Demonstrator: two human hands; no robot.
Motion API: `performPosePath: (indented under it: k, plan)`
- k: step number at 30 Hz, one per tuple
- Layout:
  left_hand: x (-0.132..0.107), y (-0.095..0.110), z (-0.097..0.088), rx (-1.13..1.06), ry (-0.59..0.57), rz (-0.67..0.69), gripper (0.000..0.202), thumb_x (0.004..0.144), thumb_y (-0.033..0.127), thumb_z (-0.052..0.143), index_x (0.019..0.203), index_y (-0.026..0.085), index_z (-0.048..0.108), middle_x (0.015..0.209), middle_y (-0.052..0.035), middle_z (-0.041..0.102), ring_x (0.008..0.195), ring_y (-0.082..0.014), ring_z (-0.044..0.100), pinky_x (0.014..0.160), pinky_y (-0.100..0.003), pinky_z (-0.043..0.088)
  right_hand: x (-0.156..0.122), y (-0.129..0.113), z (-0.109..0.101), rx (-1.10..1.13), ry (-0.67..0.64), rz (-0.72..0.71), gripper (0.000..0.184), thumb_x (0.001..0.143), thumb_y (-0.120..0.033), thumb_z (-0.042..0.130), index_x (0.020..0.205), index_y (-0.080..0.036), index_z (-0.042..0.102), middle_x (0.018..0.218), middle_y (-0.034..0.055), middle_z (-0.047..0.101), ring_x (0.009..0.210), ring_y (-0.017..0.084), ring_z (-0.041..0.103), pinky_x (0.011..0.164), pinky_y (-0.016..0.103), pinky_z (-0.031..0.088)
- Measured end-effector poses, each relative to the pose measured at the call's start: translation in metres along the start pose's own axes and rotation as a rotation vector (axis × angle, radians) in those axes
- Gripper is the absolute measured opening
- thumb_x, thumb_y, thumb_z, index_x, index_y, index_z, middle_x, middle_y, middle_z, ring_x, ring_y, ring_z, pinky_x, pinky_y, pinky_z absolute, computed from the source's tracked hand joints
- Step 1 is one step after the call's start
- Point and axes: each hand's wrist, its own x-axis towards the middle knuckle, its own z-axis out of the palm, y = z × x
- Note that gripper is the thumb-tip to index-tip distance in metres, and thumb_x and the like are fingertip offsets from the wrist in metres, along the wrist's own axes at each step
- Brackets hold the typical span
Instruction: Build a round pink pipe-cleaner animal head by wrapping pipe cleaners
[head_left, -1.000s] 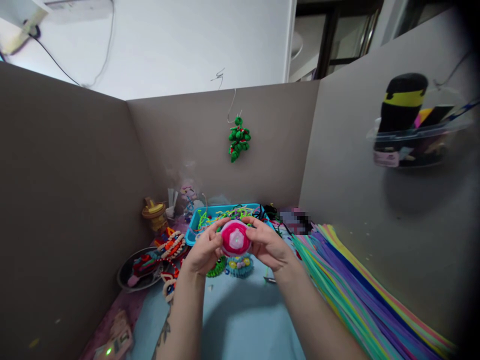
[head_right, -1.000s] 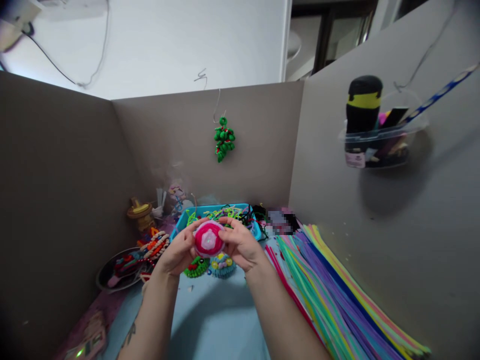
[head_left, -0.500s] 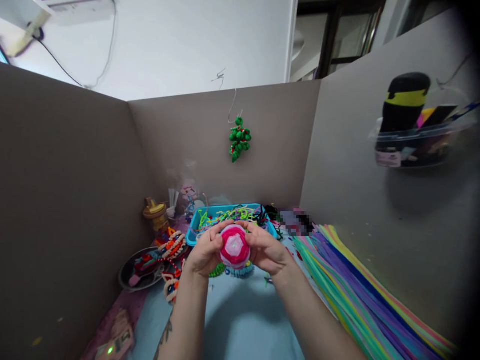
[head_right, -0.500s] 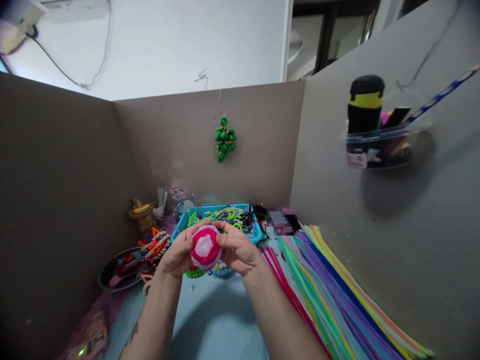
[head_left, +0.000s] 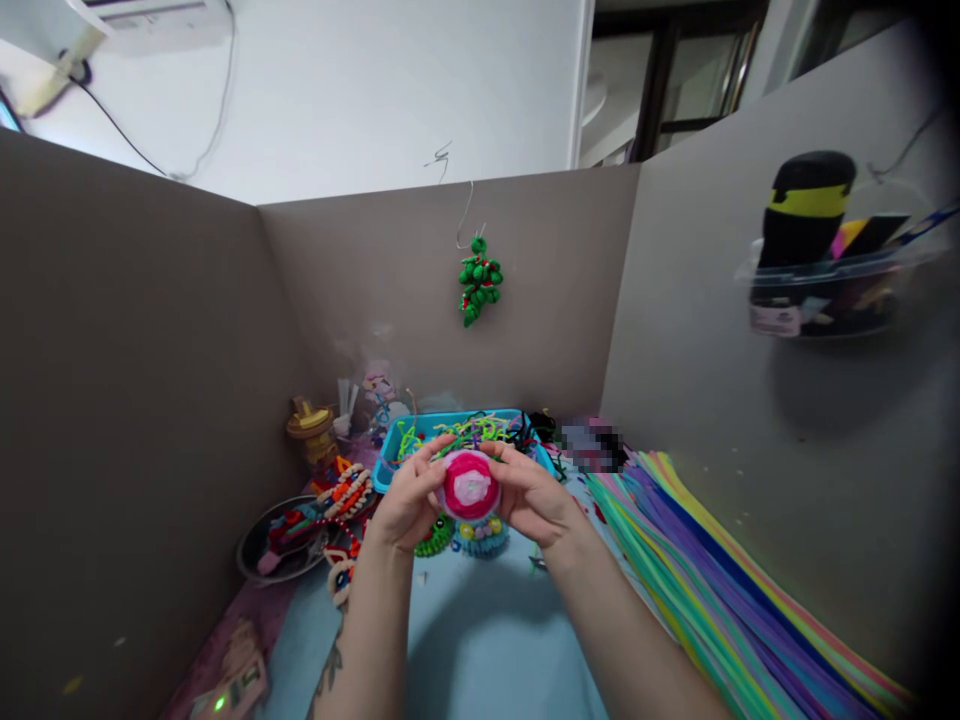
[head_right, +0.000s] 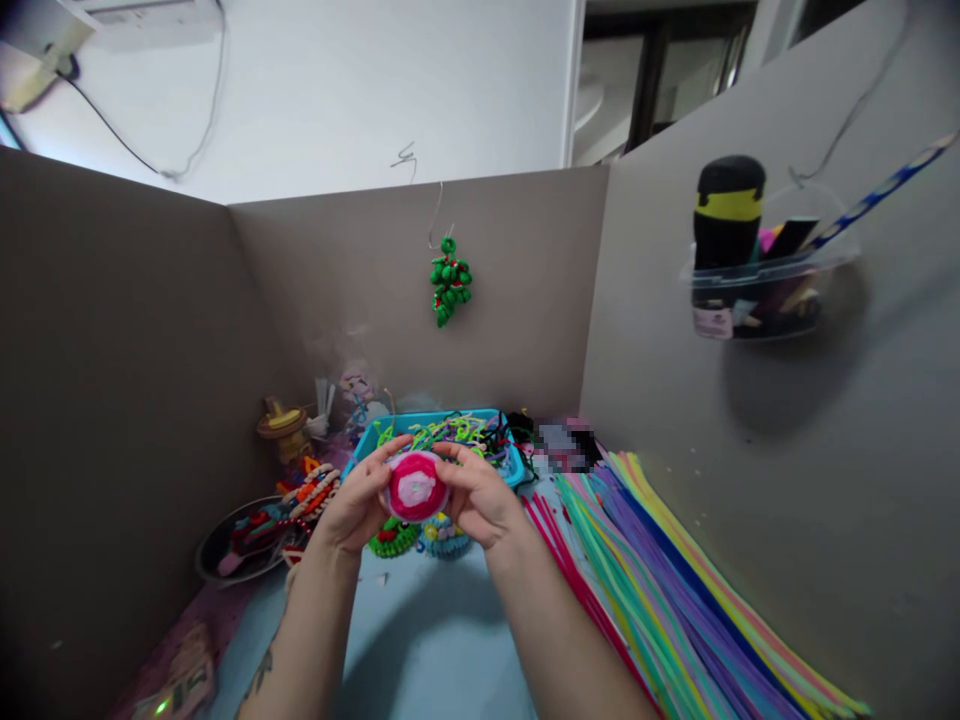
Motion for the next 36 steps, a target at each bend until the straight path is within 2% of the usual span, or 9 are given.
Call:
performPosePath:
  k: [3,6,10,16,20,23,30,33,36]
  plan:
    - [0.0004,-0.0012,-0.0006,0.004,-0.002,0.002,0.065,0.059,0.02,0.082,0.118,0.011,0.053,0.076,-0.0043,0.068,0.059,-0.0111,0.062,0.055,-0.018,0.047,0.0003,0.0003,-0.0004,0.0,0.001,-0.021,0.045,0.059,-0.014,0.081,0.094,-0.017,0.053,0.077,0.0009,0.069,0.063,0.012,0.064,0.058,0.023,0.049]
    - [0.0006,-0.0031,-0.0012,-0.044,-0.039,-0.017,0.066,0.055,0.02,0.084,0.114,0.01,0.057,0.076,-0.0044,0.068,0.06,-0.0114,0.062,0.057,-0.019,0.048,-0.0014,0.0009,-0.0004,0.023,-0.055,-0.016,0.047,0.059,-0.013,0.081,0.095,-0.018,0.052,0.078,0.0001,0.069,0.063,0.012,0.065,0.059,0.022,0.049]
    - [-0.0002,-0.0032,-0.0019,-0.078,-0.081,-0.045,0.066,0.052,0.022,0.085,0.112,0.01,0.06,0.083,-0.0071,0.07,0.066,-0.0129,0.064,0.061,-0.02,0.05,-0.0017,0.0026,-0.0004,0.056,-0.093,-0.002,0.049,0.058,-0.013,0.082,0.097,-0.017,0.052,0.078,0.0009,0.069,0.064,0.013,0.065,0.059,0.023,0.05]
    - [0.0028,-0.0027,-0.0007,-0.033,-0.049,0.047,0.065,0.06,0.026,0.082,0.118,0.014,0.054,0.102,-0.009,0.066,0.074,-0.0134,0.064,0.061,-0.02,0.052,0.0044,0.0023,-0.0019,0.128,-0.03,-0.083,0.039,0.063,-0.011,0.077,0.093,-0.018,0.054,0.083,0.0001,0.068,0.07,0.012,0.065,0.062,0.023,0.051]
    - [0.0037,-0.0034,0.0023,0.041,0.017,0.034,0.063,0.06,0.018,0.082,0.115,0.012,0.052,0.095,-0.0087,0.067,0.069,-0.012,0.065,0.06,-0.019,0.052,0.0028,0.0019,-0.0015,0.09,-0.08,-0.047,0.034,0.064,-0.012,0.076,0.091,-0.017,0.056,0.084,0.0001,0.068,0.071,0.012,0.064,0.065,0.024,0.051]
    - [0.0021,-0.0023,0.0024,0.083,-0.015,0.0,0.066,0.059,0.019,0.082,0.116,0.011,0.05,0.094,-0.0098,0.068,0.067,-0.0135,0.066,0.059,-0.02,0.052,0.0008,0.002,-0.0017,0.039,-0.049,-0.019,0.032,0.065,-0.016,0.077,0.089,-0.016,0.056,0.079,-0.0003,0.067,0.065,0.011,0.063,0.061,0.024,0.05]
    - [0.0024,-0.0041,-0.0012,0.047,-0.042,0.016,0.059,0.059,0.021,0.082,0.11,0.012,0.052,0.081,-0.0048,0.068,0.058,-0.0104,0.063,0.054,-0.017,0.05,0.0027,0.0057,-0.0029,0.057,-0.017,-0.024,0.044,0.057,-0.014,0.082,0.089,-0.018,0.052,0.076,-0.0012,0.067,0.063,0.012,0.063,0.059,0.022,0.049]
    - [0.0016,-0.004,0.0003,0.005,-0.076,0.016,0.061,0.057,0.022,0.084,0.109,0.011,0.054,0.083,-0.0054,0.067,0.063,-0.0116,0.063,0.058,-0.018,0.05,0.0022,0.0078,-0.0009,0.084,-0.042,-0.018,0.046,0.056,-0.013,0.082,0.091,-0.018,0.052,0.078,-0.0006,0.067,0.063,0.012,0.063,0.058,0.022,0.049]
    - [0.0009,-0.002,0.0018,-0.002,-0.06,0.032,0.062,0.058,0.026,0.083,0.112,0.013,0.054,0.092,-0.0074,0.068,0.07,-0.0135,0.064,0.061,-0.02,0.05,0.002,0.0086,0.0024,0.088,-0.009,-0.088,0.044,0.059,-0.014,0.08,0.092,-0.019,0.052,0.079,0.0,0.067,0.063,0.013,0.063,0.057,0.023,0.048]
